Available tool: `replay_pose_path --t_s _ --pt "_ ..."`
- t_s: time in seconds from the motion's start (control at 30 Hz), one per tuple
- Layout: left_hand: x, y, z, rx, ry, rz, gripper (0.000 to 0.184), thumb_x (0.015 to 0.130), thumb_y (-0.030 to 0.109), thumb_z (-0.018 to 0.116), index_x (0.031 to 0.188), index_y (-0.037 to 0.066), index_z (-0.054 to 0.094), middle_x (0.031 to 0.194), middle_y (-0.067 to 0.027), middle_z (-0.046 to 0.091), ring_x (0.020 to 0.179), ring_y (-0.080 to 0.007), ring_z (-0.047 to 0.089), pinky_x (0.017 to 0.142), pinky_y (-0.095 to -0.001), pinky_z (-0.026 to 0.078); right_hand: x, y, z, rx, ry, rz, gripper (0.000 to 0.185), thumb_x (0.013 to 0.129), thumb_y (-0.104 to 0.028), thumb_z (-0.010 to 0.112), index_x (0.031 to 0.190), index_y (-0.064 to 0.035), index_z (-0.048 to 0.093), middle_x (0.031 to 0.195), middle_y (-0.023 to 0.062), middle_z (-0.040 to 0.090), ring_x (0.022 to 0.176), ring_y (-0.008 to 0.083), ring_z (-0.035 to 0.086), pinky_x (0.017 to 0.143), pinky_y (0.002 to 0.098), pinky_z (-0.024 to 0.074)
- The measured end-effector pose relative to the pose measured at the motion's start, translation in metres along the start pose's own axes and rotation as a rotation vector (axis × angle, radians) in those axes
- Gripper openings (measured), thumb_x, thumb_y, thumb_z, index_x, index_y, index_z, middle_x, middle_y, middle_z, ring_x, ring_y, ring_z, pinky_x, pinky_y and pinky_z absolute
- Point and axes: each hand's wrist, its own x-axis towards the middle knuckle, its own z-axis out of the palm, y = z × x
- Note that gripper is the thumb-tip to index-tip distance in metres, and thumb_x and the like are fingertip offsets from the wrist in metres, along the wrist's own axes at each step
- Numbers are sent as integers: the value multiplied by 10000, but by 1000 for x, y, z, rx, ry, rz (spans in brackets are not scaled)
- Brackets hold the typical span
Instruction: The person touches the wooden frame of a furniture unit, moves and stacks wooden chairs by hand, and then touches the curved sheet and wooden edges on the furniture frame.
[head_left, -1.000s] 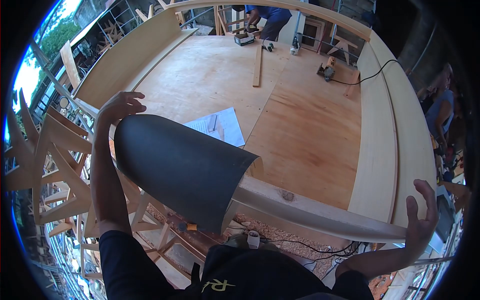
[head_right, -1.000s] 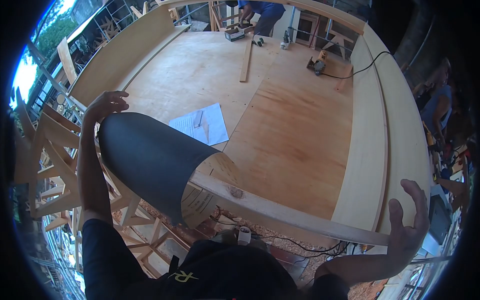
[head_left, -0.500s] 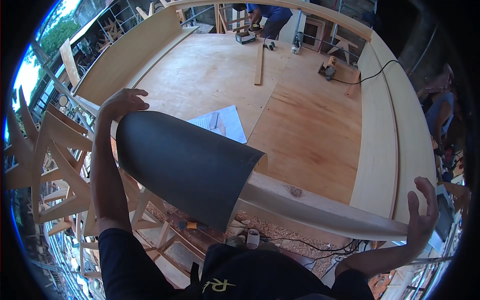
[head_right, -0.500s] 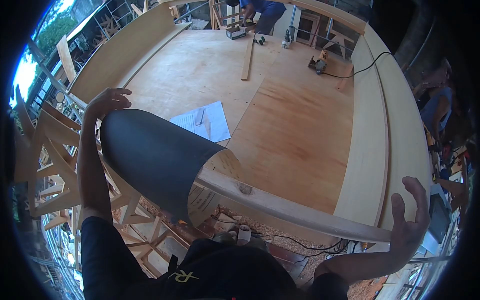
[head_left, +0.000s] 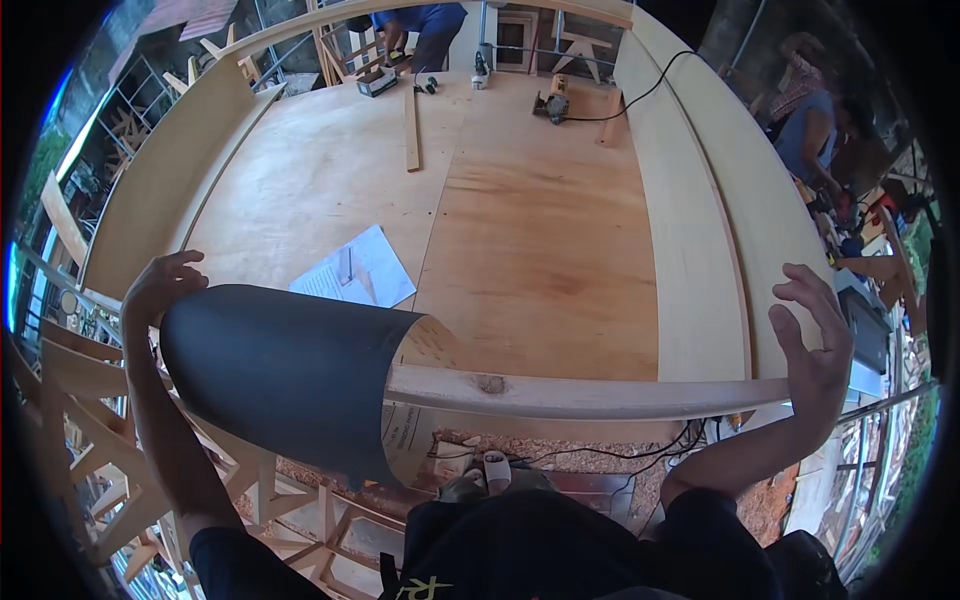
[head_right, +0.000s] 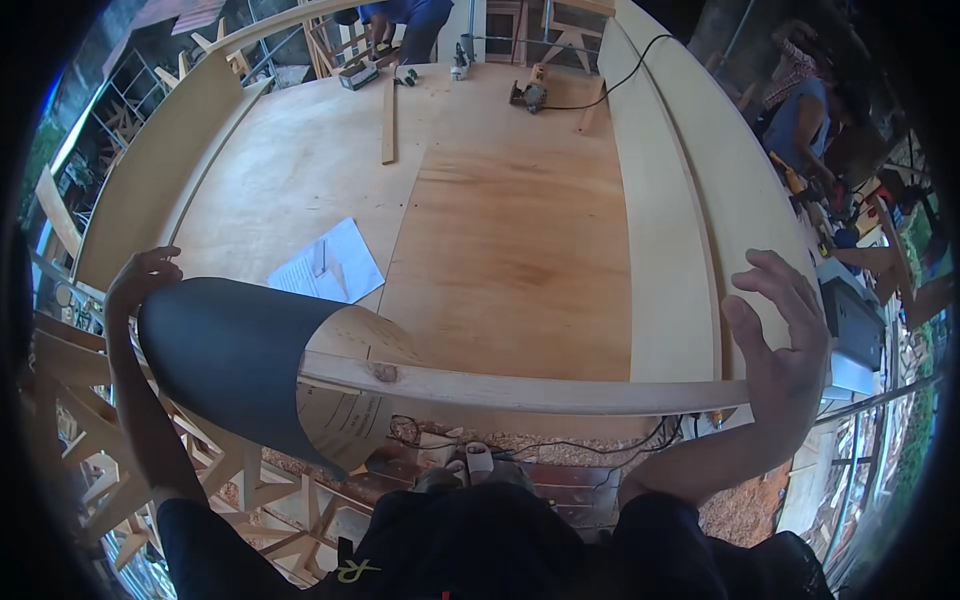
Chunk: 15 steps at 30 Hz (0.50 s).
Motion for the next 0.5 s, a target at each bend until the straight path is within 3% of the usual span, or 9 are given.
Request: replay_pose_path --t_s 0.13,0.43,0.5 --pt "2 -8 0 -9 7 26 587 822 209 763 1331 -5 563 1016 -160 732 897 -195 705 804 -338 558 -2 -5 2 71 31 25 256 829 -213 740 979 -16 675 1086 106 689 1091 261 628 975 391 450" --pt "-5 6 1 -38 8 -55 598 826 223 768 1343 6 559 1057 -170 724 906 -214 707 812 -359 562 -3 0 2 231 25 56 222 849 -100 688 821 -52 473 1084 151 686 1123 248 604 1041 418 393" --pt "-7 7 1 -30 14 -66 597 824 223 769 1343 14 561 1058 -165 725 904 -215 708 815 -361 562 -4 0 3 245 11 76 170 866 -127 684 864 -41 538 1093 142 686 1117 249 607 1046 419 392"
